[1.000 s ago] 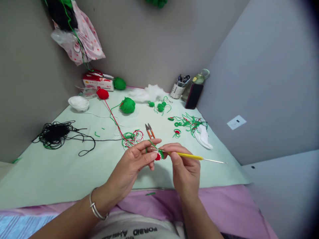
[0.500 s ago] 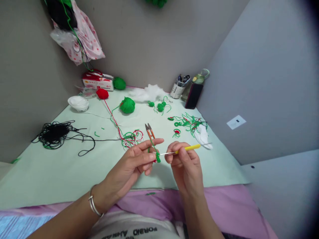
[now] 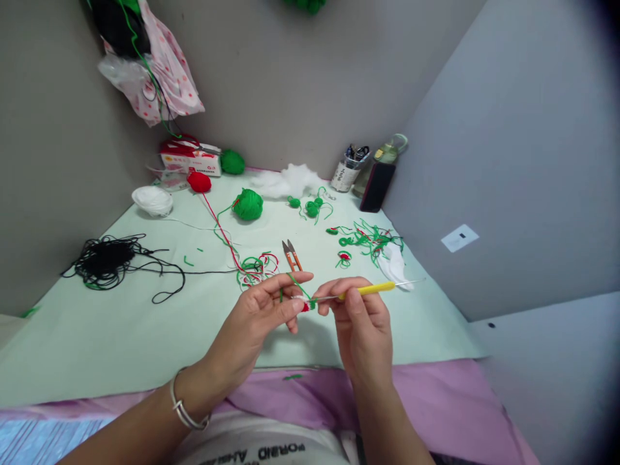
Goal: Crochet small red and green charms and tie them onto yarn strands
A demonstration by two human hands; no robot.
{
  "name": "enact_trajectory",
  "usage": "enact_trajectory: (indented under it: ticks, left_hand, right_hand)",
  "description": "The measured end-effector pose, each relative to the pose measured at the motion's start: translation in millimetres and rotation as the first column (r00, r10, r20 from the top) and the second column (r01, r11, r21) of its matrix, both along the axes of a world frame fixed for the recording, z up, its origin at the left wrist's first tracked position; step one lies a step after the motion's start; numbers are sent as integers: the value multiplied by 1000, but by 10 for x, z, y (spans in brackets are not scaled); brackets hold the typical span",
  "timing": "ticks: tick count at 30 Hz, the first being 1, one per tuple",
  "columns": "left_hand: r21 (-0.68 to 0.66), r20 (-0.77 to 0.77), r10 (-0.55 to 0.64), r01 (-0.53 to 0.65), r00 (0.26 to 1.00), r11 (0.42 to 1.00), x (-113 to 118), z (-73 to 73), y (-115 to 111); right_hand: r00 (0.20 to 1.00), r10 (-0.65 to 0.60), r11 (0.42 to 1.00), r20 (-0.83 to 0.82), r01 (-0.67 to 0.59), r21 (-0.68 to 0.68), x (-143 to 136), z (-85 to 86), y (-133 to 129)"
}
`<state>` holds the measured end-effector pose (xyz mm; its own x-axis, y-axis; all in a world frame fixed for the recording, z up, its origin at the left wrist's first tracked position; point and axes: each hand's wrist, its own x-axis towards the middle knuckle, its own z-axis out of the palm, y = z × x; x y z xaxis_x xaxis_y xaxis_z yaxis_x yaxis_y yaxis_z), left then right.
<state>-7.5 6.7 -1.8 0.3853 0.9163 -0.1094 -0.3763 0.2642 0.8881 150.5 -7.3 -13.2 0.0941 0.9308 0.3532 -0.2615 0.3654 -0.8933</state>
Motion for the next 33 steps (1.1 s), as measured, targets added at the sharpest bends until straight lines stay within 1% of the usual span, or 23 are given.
enact_trajectory:
  ticks: [3,5,6,7,9,11,13,14,15,16,17,19,20,21,22,24,27,29,31,32,33]
  left_hand:
    - [23,-20,17,-17,1000,1000,-1,-3,0]
    - [56,-48,42,-40,998,998,-1,-16,-2]
    - [73,-62,59,-54,996,996,0,-22,-5]
    - [88,-74,77,-71,994,994,3,-28,-10]
    - [104,-86,114,-105,990,989,17,-35,-24]
    - [91,-64,129,-123,989,988,36,-36,-35]
    - [21,5,89,-89,996,996,50,-33,-32]
    - [-34,52,49,-47,997,998,51,-31,-24]
    - [-92,102,9,0,995,996,48,-27,-13]
    - [-144,146,-20,42,989,989,40,-22,0]
    - [-182,180,-33,67,983,981,31,-15,12]
    - [-204,210,-17,60,977,977,14,5,28]
    - [-196,209,-2,44,978,980,12,17,28]
    - [-182,200,2,36,980,983,15,28,24]
    - [-165,187,-3,35,982,986,24,37,15]
    - [-128,152,-9,29,988,991,53,44,-9]
    - [-89,102,44,-35,994,995,94,20,-29]
    - [-105,117,62,-50,991,993,99,-11,-18]
    - [-167,179,13,17,984,986,83,-40,11]
    - [-202,217,-13,58,976,978,70,-49,30]
    - [-231,248,-30,89,968,969,56,-54,48]
  right_hand:
    - [994,-38,998,100,33,54,3,23,-43]
    - [966,-121,987,226,93,130,-1,37,-85]
    - [939,-171,976,297,119,184,-3,41,-106]
    - [904,-216,961,369,131,243,-6,41,-125]
    - [817,-293,925,496,112,363,-11,23,-152]
    - [704,-386,877,596,80,473,-16,-16,-162]
    - [588,-499,819,636,79,569,-19,-60,-158]
    - [561,-535,798,632,89,597,-19,-76,-152]
    - [571,-543,794,616,110,598,-19,-83,-144]
    - [619,-526,807,583,149,571,-19,-80,-132]
    - [695,-487,835,529,193,515,-20,-68,-118]
    - [852,-364,908,377,235,347,-24,-27,-82]
    - [902,-306,934,304,224,277,-29,-5,-64]
    - [929,-264,950,259,204,234,-36,13,-48]
    - [937,-237,958,256,182,222,-45,25,-36]
    - [908,-257,950,329,174,261,-64,25,-32]
    - [810,-356,911,466,189,367,-88,-27,-70]
    - [734,-425,875,530,183,448,-93,-69,-101]
    - [690,-466,850,554,176,497,-83,-86,-115]
    - [699,-465,853,544,188,487,-74,-81,-113]
    - [733,-446,868,514,213,449,-64,-68,-105]
